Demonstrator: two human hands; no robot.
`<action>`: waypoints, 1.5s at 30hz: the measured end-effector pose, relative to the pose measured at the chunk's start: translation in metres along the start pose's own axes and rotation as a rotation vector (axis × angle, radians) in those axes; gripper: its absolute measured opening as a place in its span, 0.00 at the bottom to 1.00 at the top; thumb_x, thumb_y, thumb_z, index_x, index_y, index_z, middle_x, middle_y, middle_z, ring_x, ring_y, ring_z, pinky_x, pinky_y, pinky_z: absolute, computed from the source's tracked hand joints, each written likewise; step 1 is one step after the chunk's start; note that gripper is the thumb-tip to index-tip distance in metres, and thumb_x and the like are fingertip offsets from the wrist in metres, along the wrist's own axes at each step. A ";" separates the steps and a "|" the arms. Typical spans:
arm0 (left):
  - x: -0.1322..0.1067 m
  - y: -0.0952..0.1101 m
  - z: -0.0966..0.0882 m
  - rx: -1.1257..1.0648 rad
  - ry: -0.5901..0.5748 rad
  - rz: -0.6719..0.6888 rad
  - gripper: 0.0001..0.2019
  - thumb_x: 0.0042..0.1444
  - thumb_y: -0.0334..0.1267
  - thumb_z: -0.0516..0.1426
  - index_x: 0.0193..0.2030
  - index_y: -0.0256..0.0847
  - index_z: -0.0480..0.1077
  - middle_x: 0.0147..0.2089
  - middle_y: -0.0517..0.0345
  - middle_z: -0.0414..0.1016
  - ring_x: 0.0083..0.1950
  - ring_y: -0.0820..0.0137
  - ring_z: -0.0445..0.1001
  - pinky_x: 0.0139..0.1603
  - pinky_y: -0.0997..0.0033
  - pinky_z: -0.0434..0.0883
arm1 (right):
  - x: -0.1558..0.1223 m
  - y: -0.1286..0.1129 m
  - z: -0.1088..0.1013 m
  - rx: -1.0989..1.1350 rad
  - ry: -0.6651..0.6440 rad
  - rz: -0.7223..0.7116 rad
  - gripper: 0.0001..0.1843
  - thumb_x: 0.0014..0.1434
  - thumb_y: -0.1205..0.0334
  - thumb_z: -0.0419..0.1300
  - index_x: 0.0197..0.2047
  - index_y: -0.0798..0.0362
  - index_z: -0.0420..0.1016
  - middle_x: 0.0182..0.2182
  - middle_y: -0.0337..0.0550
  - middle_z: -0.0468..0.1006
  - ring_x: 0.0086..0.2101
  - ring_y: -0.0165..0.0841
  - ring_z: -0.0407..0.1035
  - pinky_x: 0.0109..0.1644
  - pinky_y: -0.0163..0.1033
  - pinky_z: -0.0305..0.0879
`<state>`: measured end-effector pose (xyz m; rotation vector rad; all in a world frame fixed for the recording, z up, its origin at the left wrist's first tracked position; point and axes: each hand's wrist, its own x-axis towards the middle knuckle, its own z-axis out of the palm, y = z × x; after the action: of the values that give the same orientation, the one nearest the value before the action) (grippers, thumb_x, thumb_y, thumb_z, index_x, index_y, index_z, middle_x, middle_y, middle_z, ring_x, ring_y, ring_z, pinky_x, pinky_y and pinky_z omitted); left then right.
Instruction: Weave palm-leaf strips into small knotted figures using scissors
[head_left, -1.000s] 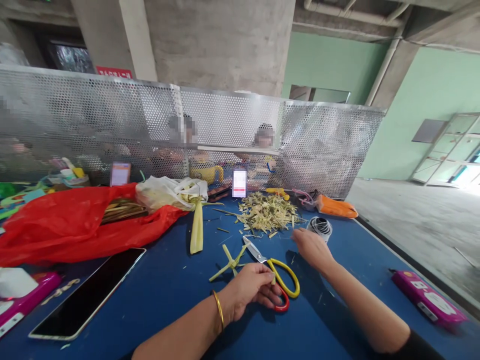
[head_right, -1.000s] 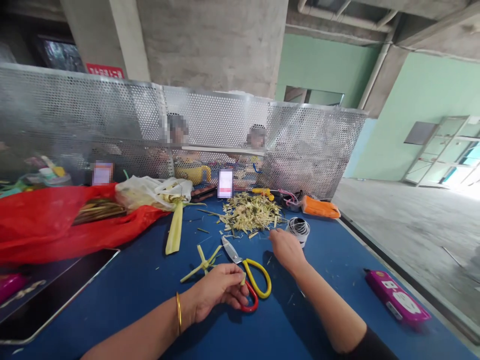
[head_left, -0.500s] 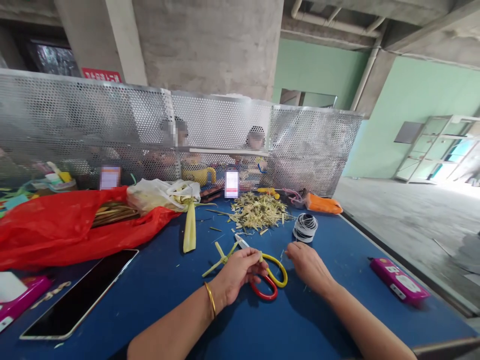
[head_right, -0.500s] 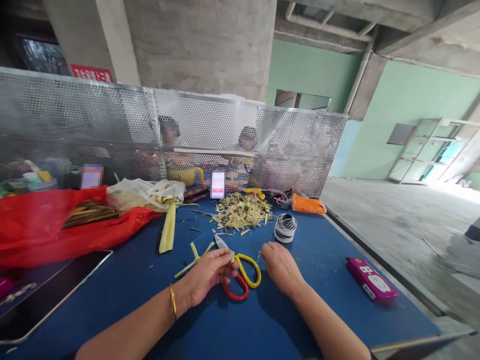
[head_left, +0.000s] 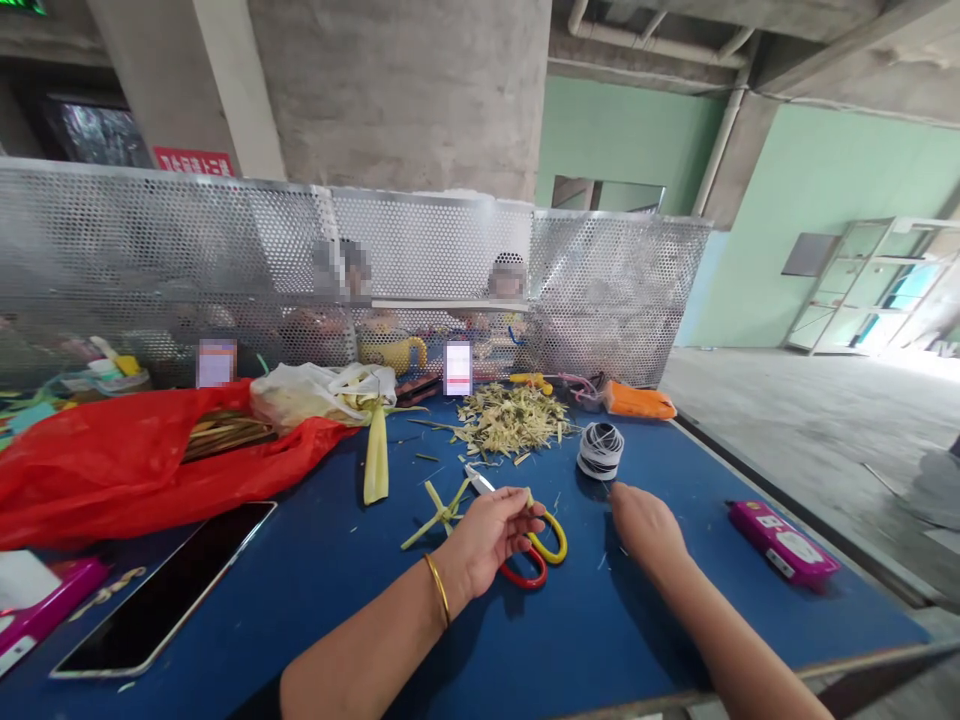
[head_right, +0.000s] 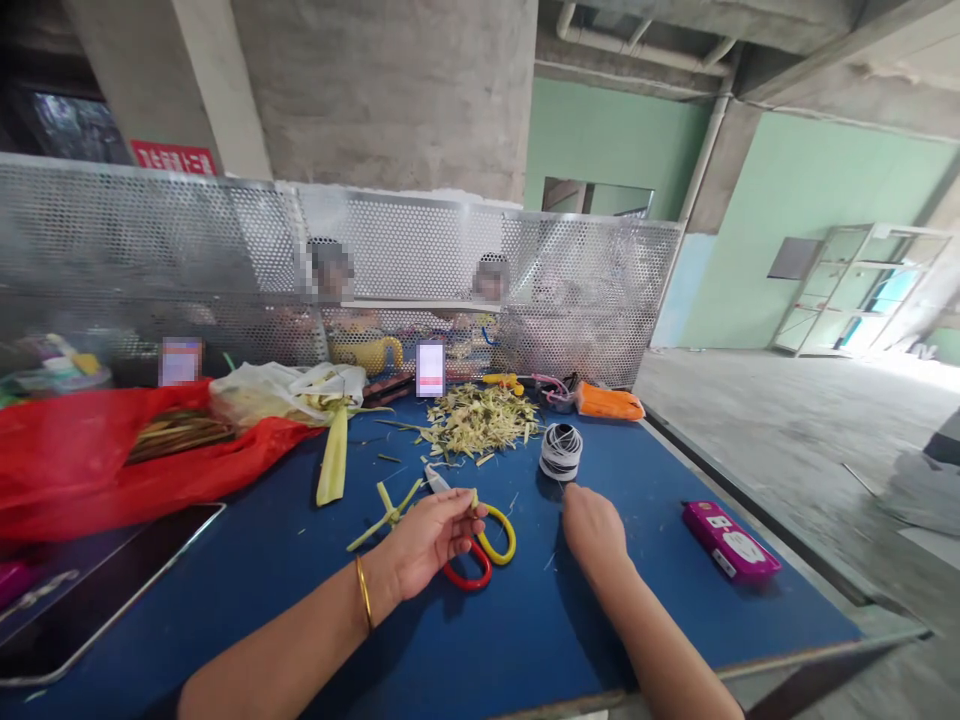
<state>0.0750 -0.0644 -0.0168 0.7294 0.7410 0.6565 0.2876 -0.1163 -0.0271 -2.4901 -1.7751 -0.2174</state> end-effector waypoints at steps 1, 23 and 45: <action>0.001 -0.001 0.000 -0.006 0.000 -0.006 0.04 0.59 0.34 0.55 0.35 0.35 0.66 0.32 0.56 0.75 0.28 0.76 0.74 0.23 0.80 0.67 | 0.000 0.002 0.000 0.000 -0.007 -0.016 0.12 0.63 0.71 0.49 0.33 0.57 0.71 0.32 0.56 0.79 0.36 0.42 0.74 0.36 0.38 0.58; 0.013 0.011 -0.022 -0.194 -0.073 -0.249 0.11 0.61 0.31 0.53 0.30 0.27 0.70 0.23 0.58 0.68 0.19 0.81 0.67 0.22 0.84 0.68 | -0.050 -0.078 -0.022 0.261 -0.063 -0.502 0.14 0.65 0.66 0.45 0.35 0.53 0.71 0.29 0.44 0.77 0.29 0.33 0.70 0.32 0.35 0.57; 0.007 0.021 -0.031 -0.154 0.009 -0.120 0.13 0.61 0.29 0.51 0.24 0.33 0.65 0.22 0.60 0.64 0.20 0.80 0.64 0.26 0.79 0.72 | 0.072 -0.003 -0.052 -0.073 0.025 -0.039 0.25 0.56 0.60 0.58 0.57 0.59 0.64 0.52 0.61 0.68 0.51 0.49 0.65 0.50 0.48 0.59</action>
<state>0.0492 -0.0360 -0.0193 0.5372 0.7277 0.6005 0.3040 -0.0553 0.0359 -2.4910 -1.8401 -0.3194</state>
